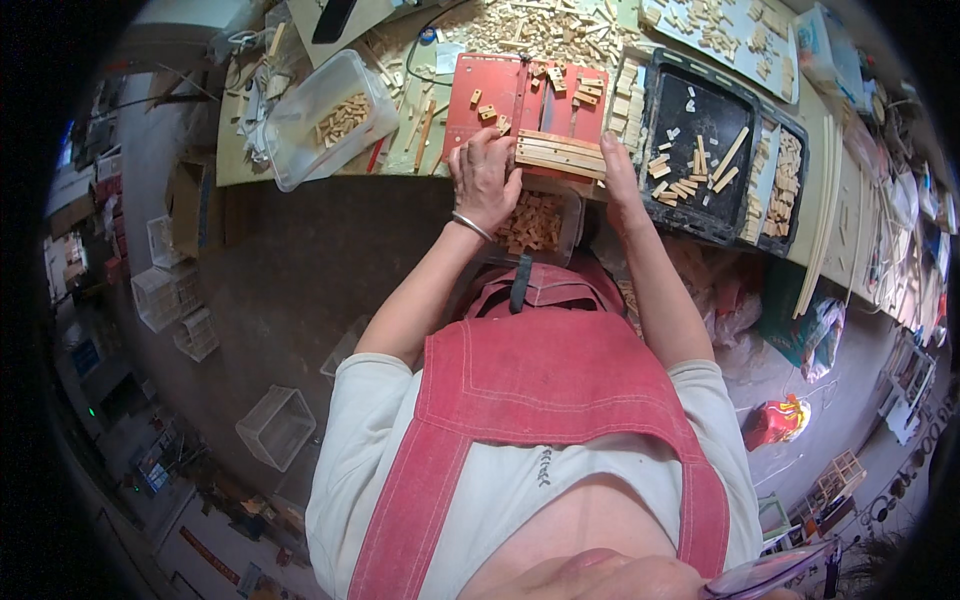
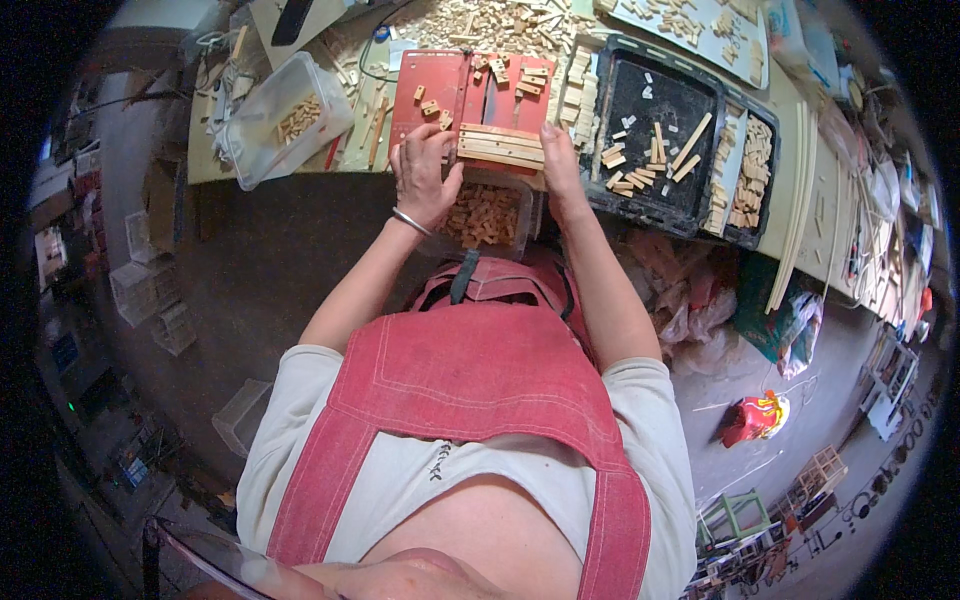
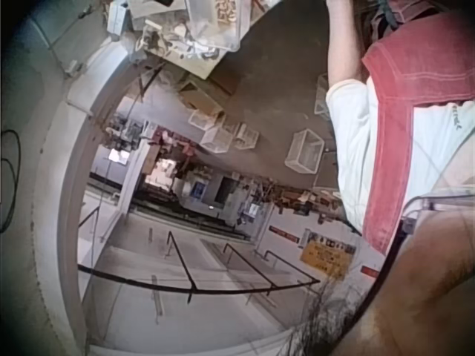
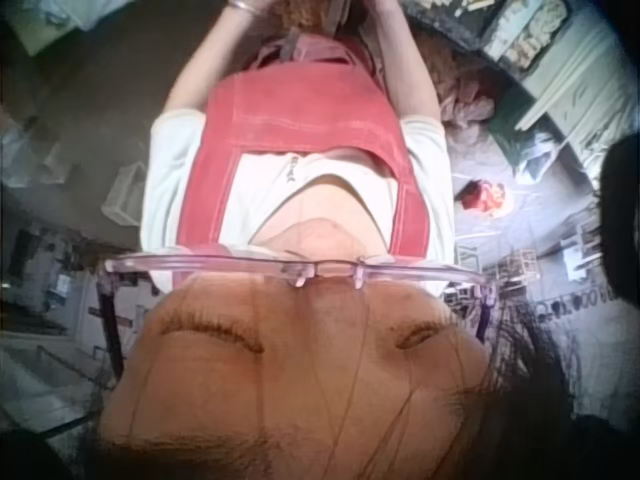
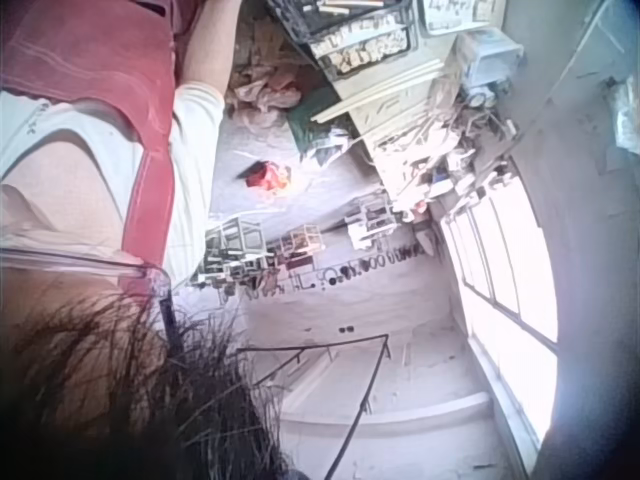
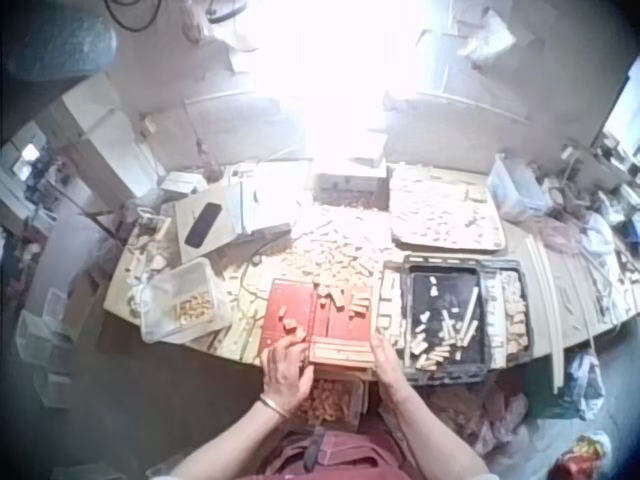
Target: The person repeatedly places small wooden sticks onto a red cutting jig and pushes them through a blade to cut them into shorter pieces. The cut pieces fall into a container below while longer sticks are collected in a tray to the right.
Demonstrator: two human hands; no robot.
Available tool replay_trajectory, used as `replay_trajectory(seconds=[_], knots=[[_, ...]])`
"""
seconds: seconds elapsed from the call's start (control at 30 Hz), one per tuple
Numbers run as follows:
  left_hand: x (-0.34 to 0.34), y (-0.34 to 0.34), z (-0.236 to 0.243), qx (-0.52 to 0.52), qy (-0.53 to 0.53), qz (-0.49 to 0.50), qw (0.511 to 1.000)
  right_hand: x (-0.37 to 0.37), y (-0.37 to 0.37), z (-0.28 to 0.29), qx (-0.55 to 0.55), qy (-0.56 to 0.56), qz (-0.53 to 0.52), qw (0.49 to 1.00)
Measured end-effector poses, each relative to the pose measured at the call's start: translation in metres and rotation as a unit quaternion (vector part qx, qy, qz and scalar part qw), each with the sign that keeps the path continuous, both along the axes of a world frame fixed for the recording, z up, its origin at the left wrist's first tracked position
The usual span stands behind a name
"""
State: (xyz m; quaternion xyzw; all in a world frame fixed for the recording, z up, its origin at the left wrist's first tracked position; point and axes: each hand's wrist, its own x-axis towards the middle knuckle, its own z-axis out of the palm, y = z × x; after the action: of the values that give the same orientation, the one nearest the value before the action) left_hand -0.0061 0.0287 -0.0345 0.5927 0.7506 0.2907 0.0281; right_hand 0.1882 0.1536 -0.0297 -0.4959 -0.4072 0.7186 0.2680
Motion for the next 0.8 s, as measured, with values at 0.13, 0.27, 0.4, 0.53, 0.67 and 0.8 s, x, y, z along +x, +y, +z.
replay_trajectory(seconds=[0.13, 0.27, 0.4, 0.53, 0.67, 0.8], knots=[[-0.013, 0.009, 0.006, -0.045, 0.021, -0.044, 0.998, -0.002, 0.003, -0.022, 0.045, 0.018, 0.004, 0.999], [-0.02, 0.021, 0.009, -0.07, 0.047, -0.062, 0.994, -0.002, 0.001, -0.018, 0.024, 0.021, 0.002, 0.999], [-0.022, 0.028, 0.01, -0.086, 0.064, -0.082, 0.991, 0.002, 0.003, -0.039, 0.021, 0.012, 0.003, 1.0], [-0.023, 0.031, 0.005, -0.088, 0.066, -0.084, 0.99, 0.002, 0.003, -0.041, 0.019, 0.003, 0.009, 1.0], [-0.021, 0.034, 0.004, -0.111, 0.055, -0.063, 0.99, 0.01, 0.007, -0.069, 0.139, -0.105, 0.031, 0.984], [-0.023, 0.035, 0.002, -0.116, 0.078, -0.061, 0.988, 0.011, -0.007, -0.032, 0.51, -0.355, 0.125, 0.774]])
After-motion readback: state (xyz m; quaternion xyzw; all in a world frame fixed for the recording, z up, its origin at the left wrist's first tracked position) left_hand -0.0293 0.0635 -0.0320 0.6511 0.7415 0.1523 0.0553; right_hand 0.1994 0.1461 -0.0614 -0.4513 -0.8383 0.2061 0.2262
